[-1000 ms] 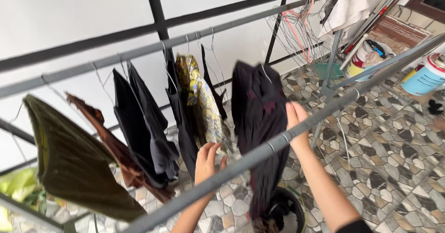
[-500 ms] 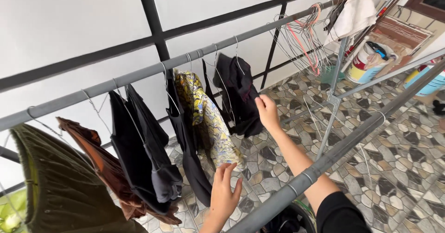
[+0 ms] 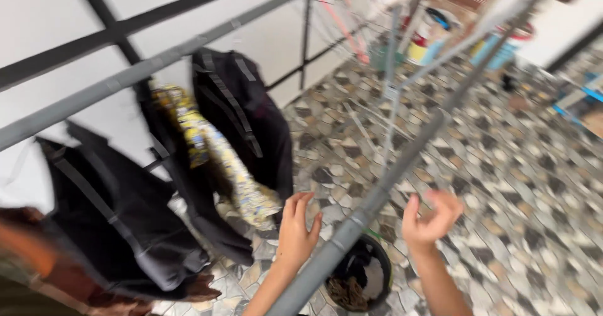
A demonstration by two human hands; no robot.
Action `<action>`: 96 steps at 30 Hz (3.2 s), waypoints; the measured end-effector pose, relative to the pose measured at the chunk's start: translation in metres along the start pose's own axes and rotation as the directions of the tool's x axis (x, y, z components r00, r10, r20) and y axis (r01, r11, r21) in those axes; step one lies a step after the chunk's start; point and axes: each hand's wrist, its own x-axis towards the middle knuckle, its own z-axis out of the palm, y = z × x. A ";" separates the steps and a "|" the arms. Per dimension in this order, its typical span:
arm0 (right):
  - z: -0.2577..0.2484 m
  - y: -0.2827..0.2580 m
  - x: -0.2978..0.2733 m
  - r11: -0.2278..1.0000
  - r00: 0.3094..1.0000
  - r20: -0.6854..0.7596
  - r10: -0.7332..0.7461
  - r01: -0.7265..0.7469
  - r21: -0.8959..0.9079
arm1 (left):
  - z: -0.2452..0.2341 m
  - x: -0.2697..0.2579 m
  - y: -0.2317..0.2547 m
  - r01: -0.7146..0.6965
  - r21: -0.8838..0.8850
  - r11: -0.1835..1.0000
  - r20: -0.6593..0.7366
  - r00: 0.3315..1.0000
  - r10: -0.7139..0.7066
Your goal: Hanging various items of clothing from a bucket onto a drying rack using hangers.
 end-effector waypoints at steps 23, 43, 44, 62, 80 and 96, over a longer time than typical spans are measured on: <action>-0.054 0.013 0.103 0.561 0.532 0.276 0.801 -0.827 -0.031 | 0.099 -0.028 -0.001 -0.034 -0.231 0.972 0.202 0.976 0.082; -0.199 0.147 -0.268 0.141 0.142 0.017 0.990 -0.989 0.056 | 0.330 -0.151 -0.116 0.083 0.189 0.979 0.584 0.792 -0.180; -0.199 0.151 -0.283 0.114 0.115 0.017 0.993 -0.991 0.063 | 0.340 -0.162 -0.131 0.093 0.246 0.965 0.617 0.753 -0.229; -0.169 0.176 -0.498 0.160 0.205 -0.132 0.970 -0.944 -0.290 | 0.476 -0.307 -0.291 -0.287 0.654 0.700 0.750 0.128 -0.649; -0.141 0.138 -0.548 0.329 0.370 0.034 0.928 -0.778 -0.535 | 0.477 -0.295 -0.244 0.618 0.228 0.753 0.533 0.568 -0.627; -0.150 0.088 -0.491 0.581 0.515 0.283 0.809 -0.627 -0.519 | 0.426 -0.258 -0.249 0.115 0.286 0.951 0.509 0.823 -0.252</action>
